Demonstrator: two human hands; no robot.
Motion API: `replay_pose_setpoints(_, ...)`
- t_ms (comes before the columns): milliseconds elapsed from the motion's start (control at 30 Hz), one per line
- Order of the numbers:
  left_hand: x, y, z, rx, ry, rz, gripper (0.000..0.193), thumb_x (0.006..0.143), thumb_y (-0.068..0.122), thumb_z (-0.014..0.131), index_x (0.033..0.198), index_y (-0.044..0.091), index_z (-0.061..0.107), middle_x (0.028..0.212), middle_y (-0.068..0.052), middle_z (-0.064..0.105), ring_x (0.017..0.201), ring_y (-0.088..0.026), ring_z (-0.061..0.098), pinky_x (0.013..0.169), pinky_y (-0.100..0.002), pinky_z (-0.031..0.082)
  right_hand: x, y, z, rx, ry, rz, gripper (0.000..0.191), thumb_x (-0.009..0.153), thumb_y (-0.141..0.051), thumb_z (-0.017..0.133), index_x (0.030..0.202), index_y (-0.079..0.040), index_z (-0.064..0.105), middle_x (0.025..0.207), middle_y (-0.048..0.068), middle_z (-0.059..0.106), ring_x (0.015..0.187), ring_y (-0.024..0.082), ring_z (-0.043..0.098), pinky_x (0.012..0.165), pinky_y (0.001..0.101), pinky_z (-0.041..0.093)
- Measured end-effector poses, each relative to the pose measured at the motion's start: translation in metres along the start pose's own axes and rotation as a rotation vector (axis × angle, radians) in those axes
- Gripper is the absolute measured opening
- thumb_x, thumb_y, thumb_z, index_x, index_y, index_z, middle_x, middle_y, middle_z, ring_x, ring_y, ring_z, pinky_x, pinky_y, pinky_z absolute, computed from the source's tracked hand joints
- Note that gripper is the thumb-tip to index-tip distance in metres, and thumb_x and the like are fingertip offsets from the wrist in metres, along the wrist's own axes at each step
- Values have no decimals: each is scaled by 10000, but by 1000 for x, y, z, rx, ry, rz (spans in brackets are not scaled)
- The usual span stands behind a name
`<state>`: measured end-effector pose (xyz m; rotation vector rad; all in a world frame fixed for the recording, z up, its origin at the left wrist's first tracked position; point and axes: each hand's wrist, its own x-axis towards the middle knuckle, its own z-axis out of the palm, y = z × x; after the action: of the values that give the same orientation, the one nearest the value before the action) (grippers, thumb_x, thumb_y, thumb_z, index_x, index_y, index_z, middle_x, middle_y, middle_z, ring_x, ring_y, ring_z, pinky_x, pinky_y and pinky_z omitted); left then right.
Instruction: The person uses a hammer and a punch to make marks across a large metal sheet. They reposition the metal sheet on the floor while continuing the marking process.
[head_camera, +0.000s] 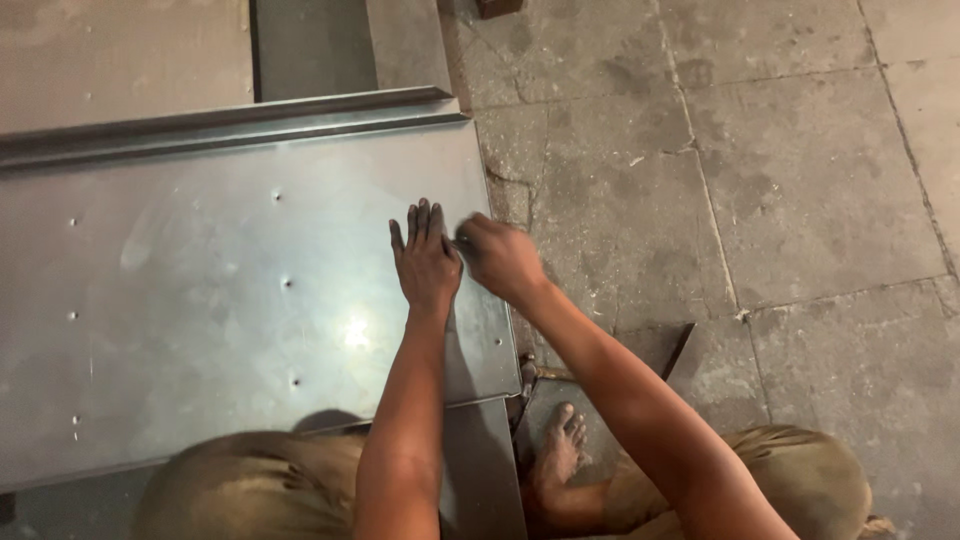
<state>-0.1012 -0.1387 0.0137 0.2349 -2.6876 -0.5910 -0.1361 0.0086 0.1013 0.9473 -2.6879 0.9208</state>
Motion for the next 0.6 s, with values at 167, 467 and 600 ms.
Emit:
replay_pose_setpoints(167,3,2,-1,21,-5,-26,462,971,111,516,1419,31,594,1511,-153,571,1462,-294,462,1268,-540,204,-28,19,14,183,2,172,108,978,-207,678,1027,-117,712,975,100,752,775,300,738,643,408,586)
replay_pose_setpoints(467,0,1,3,-11,1,-11,453,968,110,529,1406,18,597,1493,-172,578,1448,-319,473,1263,-545,198,-5,16,-27,378,129,330,92,973,-142,700,1023,-75,740,913,95,781,800,178,750,698,317,584)
replay_pose_setpoints(600,8,14,-22,-80,-27,-100,386,892,85,615,1273,115,671,1436,-139,647,1389,-289,572,1263,-539,287,-15,13,-85,228,189,429,165,940,-177,791,1042,-56,741,876,94,768,750,145,714,673,279,561)
